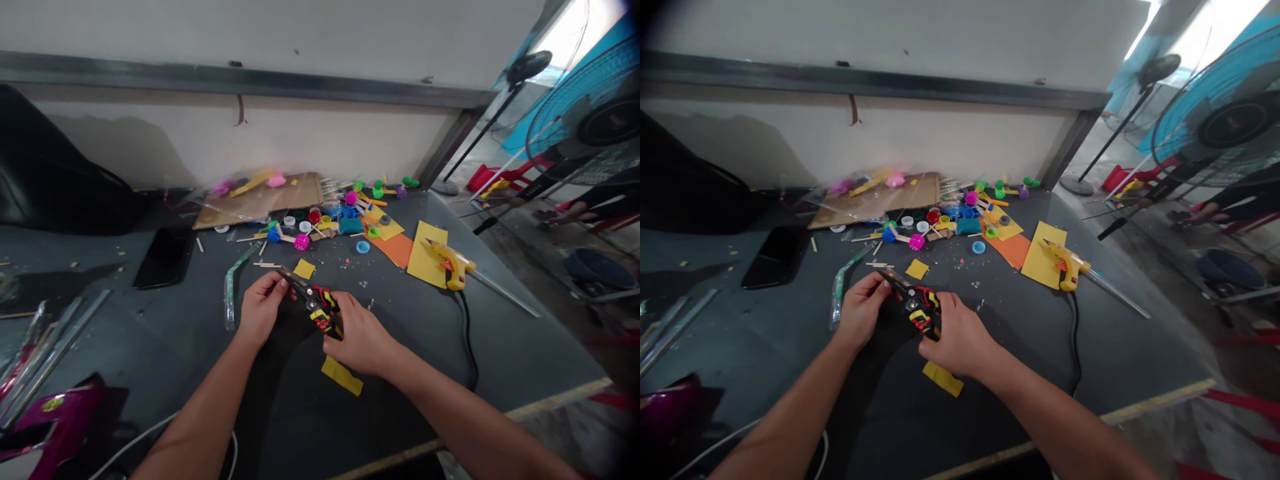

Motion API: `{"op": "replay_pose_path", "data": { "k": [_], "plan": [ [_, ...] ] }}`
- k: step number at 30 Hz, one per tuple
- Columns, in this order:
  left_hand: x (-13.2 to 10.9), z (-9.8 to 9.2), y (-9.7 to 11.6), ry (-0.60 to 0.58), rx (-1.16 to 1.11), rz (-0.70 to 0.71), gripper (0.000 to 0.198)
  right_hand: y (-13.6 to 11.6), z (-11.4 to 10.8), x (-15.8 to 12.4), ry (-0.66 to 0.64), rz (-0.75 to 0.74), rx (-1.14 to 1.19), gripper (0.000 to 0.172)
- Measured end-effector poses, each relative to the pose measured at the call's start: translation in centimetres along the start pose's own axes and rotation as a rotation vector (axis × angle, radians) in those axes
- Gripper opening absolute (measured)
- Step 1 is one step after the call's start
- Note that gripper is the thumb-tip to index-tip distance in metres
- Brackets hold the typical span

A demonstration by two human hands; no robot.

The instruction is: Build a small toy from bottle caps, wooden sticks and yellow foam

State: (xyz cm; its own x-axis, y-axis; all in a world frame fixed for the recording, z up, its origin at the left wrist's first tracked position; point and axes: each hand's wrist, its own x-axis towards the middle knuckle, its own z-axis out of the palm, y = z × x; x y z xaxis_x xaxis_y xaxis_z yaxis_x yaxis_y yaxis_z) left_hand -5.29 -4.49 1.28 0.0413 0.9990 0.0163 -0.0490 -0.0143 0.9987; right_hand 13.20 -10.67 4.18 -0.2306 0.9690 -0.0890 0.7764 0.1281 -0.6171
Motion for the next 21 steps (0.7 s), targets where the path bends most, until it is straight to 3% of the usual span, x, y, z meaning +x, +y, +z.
{"op": "replay_pose_path", "data": {
  "k": [21],
  "plan": [
    [0.01, -0.52, -0.51, -0.052, 0.117, 0.062, 0.022, 0.44, 0.31, -0.05, 0.039, -0.045, -0.117, 0.06]
  ]
}}
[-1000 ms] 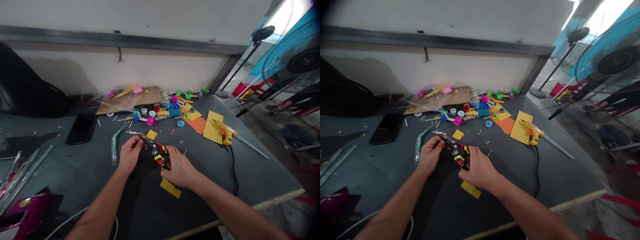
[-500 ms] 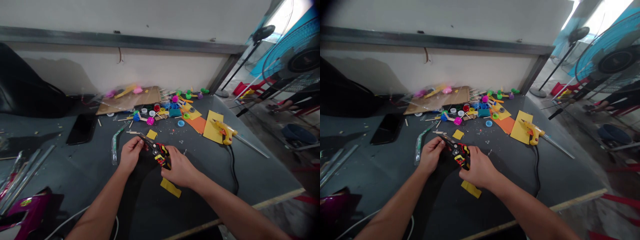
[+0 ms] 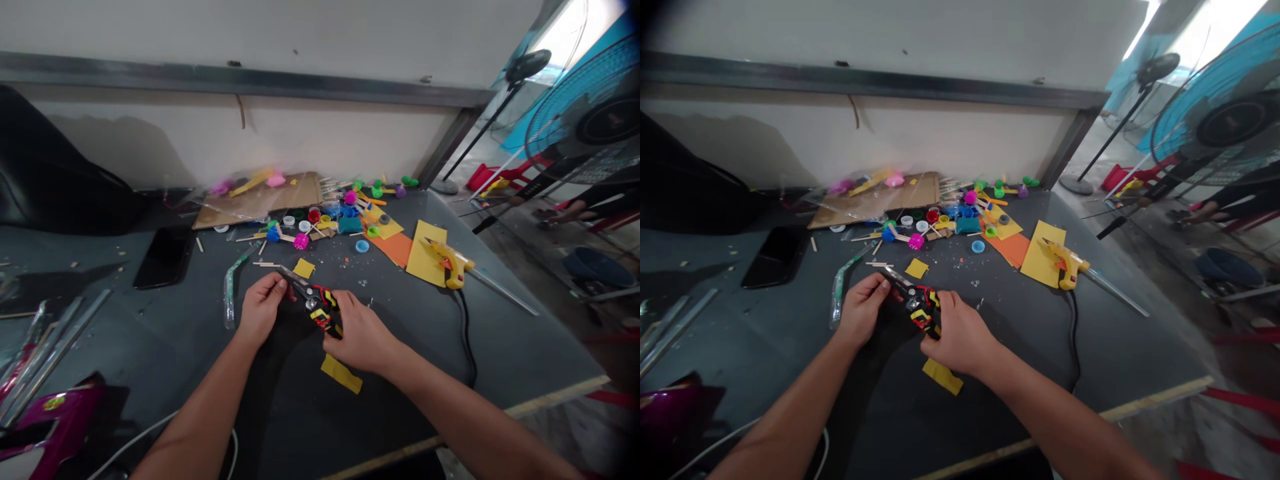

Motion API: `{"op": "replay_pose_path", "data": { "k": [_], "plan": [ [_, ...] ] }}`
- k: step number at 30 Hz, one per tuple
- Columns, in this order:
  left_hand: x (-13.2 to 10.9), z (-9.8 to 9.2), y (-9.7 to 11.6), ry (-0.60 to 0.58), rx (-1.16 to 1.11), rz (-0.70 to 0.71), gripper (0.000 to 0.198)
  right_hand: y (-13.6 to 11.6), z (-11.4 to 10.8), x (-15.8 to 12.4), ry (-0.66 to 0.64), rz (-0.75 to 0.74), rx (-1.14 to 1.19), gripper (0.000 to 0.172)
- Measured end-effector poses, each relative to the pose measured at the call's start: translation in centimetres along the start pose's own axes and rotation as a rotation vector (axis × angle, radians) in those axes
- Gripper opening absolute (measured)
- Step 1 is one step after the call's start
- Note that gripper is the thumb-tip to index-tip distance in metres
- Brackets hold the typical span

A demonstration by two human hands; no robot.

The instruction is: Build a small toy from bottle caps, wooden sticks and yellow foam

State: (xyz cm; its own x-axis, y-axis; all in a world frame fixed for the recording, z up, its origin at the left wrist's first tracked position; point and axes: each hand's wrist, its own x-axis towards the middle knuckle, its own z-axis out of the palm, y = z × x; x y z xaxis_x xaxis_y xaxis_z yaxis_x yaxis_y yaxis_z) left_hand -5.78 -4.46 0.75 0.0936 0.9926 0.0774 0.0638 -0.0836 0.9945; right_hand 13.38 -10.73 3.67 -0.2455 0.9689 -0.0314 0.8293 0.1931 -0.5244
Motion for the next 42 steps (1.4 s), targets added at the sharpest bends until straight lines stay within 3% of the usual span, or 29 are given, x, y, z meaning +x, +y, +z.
{"op": "replay_pose_path", "data": {
  "k": [18, 26, 33, 42],
  "plan": [
    [0.0, -0.1, -0.3, -0.053, -0.117, -0.049, 0.024, 0.2, -0.3, -0.2, 0.016, -0.03, -0.075, 0.06],
    [0.0, 0.1, 0.0, -0.017, -0.063, -0.042, 0.026, 0.3, -0.4, 0.0, -0.007, -0.011, -0.028, 0.056],
    [0.0, 0.2, 0.0, 0.03, -0.118, -0.05, 0.021, 0.7, -1.1, 0.2, -0.01, 0.137, 0.12, 0.054],
    [0.1, 0.4, 0.6, 0.106, -0.144, -0.041, 0.023, -0.5, -0.5, -0.6, -0.028, 0.069, 0.103, 0.055]
  ]
}}
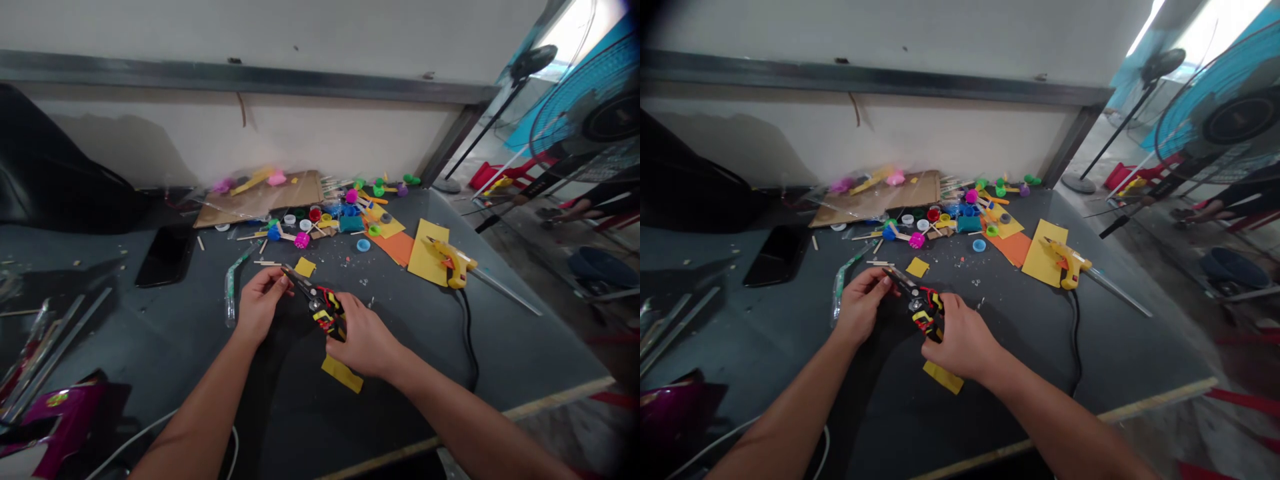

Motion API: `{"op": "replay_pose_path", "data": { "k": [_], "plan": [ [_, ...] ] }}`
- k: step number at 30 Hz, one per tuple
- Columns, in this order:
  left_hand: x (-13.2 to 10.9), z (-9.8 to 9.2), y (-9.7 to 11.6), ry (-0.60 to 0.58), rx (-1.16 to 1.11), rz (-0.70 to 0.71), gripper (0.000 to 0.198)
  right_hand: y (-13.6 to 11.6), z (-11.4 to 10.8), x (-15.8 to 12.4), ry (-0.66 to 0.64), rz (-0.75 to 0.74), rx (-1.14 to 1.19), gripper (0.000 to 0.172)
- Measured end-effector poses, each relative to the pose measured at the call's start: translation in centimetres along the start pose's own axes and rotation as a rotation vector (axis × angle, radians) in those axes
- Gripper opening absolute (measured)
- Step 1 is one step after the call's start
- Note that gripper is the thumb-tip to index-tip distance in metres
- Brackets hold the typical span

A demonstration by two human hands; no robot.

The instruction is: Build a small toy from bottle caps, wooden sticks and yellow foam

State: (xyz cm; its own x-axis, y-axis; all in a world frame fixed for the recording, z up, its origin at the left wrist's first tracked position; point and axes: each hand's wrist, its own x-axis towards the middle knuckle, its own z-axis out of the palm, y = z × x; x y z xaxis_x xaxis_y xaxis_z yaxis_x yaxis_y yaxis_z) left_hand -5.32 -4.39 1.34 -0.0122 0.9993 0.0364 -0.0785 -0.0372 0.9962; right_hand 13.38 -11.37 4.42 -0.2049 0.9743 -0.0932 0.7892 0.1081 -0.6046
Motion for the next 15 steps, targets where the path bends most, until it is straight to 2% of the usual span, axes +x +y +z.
{"op": "replay_pose_path", "data": {
  "k": [15],
  "plan": [
    [0.15, -0.37, -0.76, 0.013, 0.02, 0.022, 0.016, 0.63, 0.33, -0.04, -0.009, -0.039, 0.019, 0.057]
  ]
}}
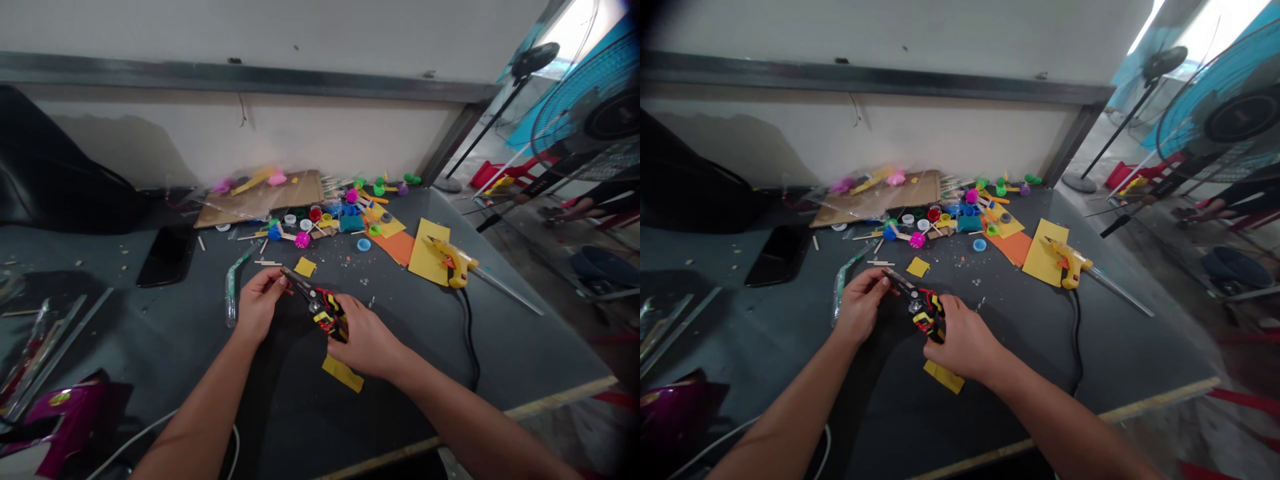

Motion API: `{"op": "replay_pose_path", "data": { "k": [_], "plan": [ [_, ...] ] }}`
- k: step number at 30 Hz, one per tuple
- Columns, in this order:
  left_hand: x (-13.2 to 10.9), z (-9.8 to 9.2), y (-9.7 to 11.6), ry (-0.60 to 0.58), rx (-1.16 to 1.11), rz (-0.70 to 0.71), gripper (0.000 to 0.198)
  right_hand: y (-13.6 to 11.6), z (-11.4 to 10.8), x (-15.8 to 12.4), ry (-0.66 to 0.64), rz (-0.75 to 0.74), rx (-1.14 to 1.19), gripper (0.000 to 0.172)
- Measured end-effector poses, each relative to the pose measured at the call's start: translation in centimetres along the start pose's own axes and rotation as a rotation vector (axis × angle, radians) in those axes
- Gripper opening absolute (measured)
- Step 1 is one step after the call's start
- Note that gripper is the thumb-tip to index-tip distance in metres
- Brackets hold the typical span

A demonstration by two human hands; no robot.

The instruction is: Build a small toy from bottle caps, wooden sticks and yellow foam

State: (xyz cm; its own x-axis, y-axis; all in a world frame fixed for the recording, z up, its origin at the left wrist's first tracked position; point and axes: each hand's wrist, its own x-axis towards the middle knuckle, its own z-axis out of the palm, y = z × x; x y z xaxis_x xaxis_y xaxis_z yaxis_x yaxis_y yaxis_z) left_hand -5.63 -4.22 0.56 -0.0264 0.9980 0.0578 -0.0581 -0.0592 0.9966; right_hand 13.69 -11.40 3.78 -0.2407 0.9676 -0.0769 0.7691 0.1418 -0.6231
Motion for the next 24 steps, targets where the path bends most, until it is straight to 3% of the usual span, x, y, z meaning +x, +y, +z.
{"op": "replay_pose_path", "data": {
  "k": [24],
  "plan": [
    [0.14, -0.13, -0.44, 0.034, -0.039, -0.02, 0.018, 0.19, -0.01, 0.06, -0.001, -0.028, 0.032, 0.051]
  ]
}}
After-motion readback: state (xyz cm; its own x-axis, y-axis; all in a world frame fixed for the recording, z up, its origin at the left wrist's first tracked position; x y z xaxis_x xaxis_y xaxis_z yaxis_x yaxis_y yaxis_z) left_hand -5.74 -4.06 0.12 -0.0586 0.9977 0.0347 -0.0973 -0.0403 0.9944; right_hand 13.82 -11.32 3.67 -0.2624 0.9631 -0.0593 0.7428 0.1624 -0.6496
